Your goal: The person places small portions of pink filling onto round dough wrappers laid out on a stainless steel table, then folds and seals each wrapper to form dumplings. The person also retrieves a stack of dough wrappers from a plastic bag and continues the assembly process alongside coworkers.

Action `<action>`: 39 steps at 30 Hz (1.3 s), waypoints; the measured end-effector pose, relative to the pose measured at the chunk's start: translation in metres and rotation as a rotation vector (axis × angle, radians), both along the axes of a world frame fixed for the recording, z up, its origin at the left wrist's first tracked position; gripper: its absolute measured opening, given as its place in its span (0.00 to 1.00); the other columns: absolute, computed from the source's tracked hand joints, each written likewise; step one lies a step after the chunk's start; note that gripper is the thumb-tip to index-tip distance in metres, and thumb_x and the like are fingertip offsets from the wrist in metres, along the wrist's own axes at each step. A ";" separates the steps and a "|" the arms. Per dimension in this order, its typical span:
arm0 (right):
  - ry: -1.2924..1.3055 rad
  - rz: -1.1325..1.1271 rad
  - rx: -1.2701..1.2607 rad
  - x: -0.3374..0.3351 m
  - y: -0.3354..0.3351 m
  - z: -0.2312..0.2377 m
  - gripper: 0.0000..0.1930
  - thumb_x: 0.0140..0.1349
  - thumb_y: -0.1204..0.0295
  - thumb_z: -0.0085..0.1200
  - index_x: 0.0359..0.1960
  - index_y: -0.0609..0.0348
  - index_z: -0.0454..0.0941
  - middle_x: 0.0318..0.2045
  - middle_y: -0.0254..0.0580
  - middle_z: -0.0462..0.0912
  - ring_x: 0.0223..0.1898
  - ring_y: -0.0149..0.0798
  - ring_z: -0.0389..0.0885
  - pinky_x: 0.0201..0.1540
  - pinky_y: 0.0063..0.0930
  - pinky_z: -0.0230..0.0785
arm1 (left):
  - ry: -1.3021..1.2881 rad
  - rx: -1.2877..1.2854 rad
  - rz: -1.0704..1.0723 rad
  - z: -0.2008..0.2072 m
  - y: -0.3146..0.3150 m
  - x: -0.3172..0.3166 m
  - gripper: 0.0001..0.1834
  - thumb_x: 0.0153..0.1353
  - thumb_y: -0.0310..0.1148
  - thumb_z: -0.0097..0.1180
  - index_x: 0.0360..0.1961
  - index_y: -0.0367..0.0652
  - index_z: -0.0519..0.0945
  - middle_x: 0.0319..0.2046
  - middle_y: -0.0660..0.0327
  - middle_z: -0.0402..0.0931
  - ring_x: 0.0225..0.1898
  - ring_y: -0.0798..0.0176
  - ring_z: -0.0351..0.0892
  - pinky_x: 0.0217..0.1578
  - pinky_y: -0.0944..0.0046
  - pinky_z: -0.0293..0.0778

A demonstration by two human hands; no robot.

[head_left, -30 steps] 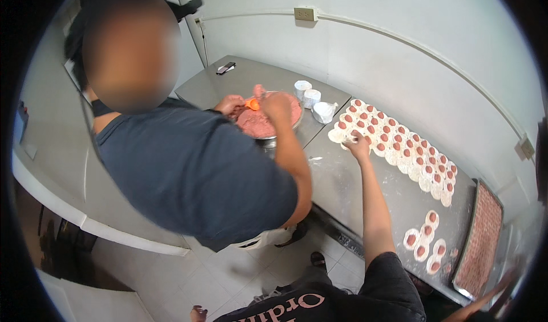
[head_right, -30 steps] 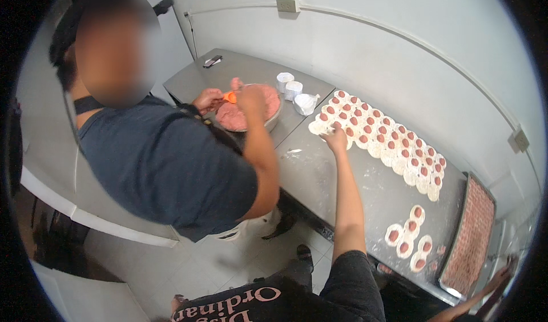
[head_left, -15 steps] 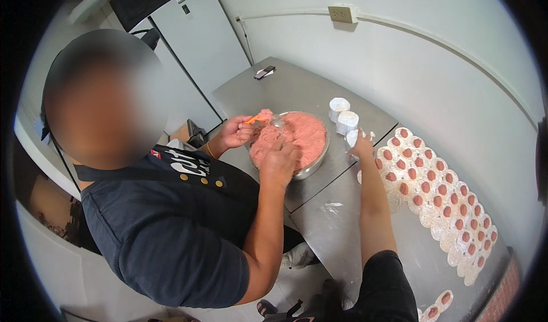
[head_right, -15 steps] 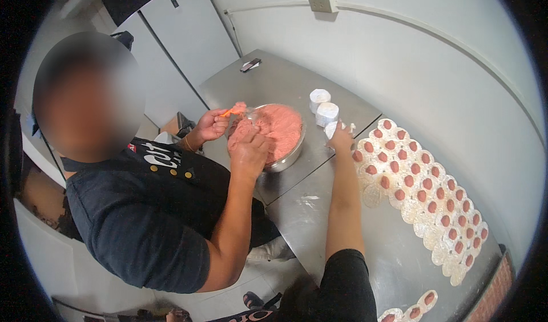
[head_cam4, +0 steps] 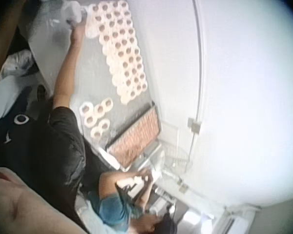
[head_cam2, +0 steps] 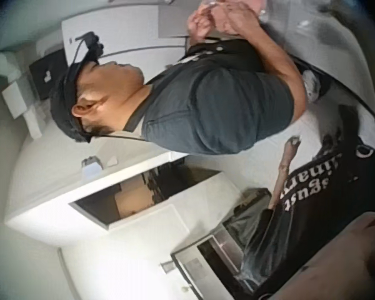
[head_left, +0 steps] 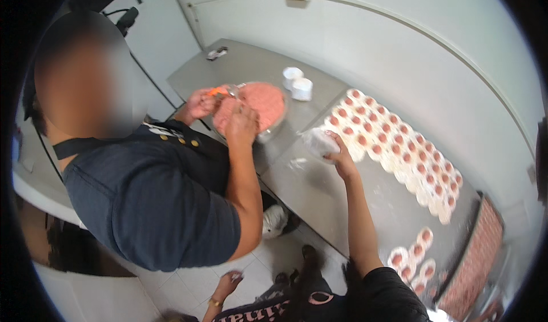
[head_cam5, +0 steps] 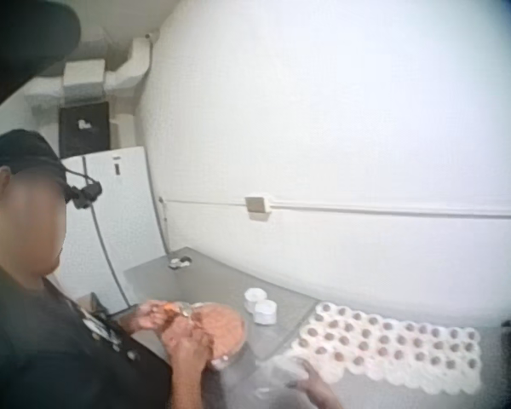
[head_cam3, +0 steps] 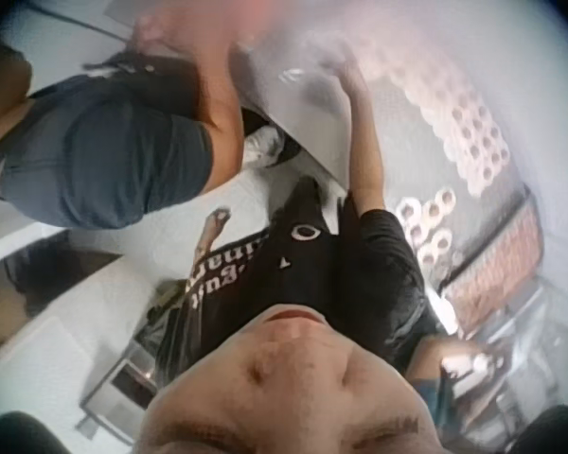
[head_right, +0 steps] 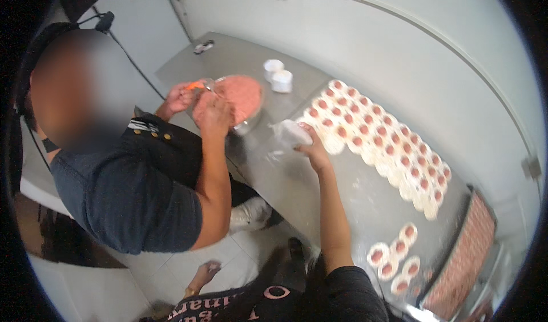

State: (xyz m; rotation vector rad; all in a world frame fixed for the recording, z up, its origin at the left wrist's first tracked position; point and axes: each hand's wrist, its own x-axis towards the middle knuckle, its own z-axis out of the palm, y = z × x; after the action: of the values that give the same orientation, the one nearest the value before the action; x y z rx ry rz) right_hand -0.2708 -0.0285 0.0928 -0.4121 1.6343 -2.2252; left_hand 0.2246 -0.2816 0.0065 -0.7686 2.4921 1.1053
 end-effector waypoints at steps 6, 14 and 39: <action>0.142 0.057 0.251 0.218 0.074 0.031 0.48 0.26 0.82 0.58 0.61 0.52 0.63 0.60 0.34 0.65 0.64 0.36 0.58 0.66 0.30 0.48 | 0.169 1.383 0.030 0.043 0.086 -0.145 0.36 0.64 0.56 0.43 0.67 0.48 0.51 0.64 0.56 0.57 0.62 0.58 0.61 0.57 0.50 0.64; 0.208 -0.313 0.464 0.424 0.101 0.051 0.42 0.37 0.70 0.65 0.61 0.56 0.62 0.59 0.46 0.66 0.62 0.47 0.62 0.64 0.35 0.53 | 0.038 1.457 -0.238 0.083 0.183 -0.115 0.20 0.65 0.34 0.48 0.57 0.44 0.65 0.49 0.62 0.67 0.51 0.68 0.67 0.51 0.67 0.66; -0.323 -1.623 1.116 0.947 0.133 0.053 0.08 0.47 0.78 0.54 0.30 0.67 0.73 0.27 0.53 0.79 0.29 0.52 0.79 0.34 0.37 0.70 | -0.179 1.232 -1.299 0.090 0.351 0.301 0.29 0.54 0.26 0.60 0.55 0.43 0.61 0.48 0.59 0.66 0.50 0.65 0.68 0.49 0.65 0.70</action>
State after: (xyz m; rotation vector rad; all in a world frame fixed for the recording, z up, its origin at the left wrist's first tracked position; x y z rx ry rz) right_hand 0.6765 0.1044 0.1454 1.9726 2.9636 -1.1490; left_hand 0.5256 0.0694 0.0964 0.9027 1.1325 1.4303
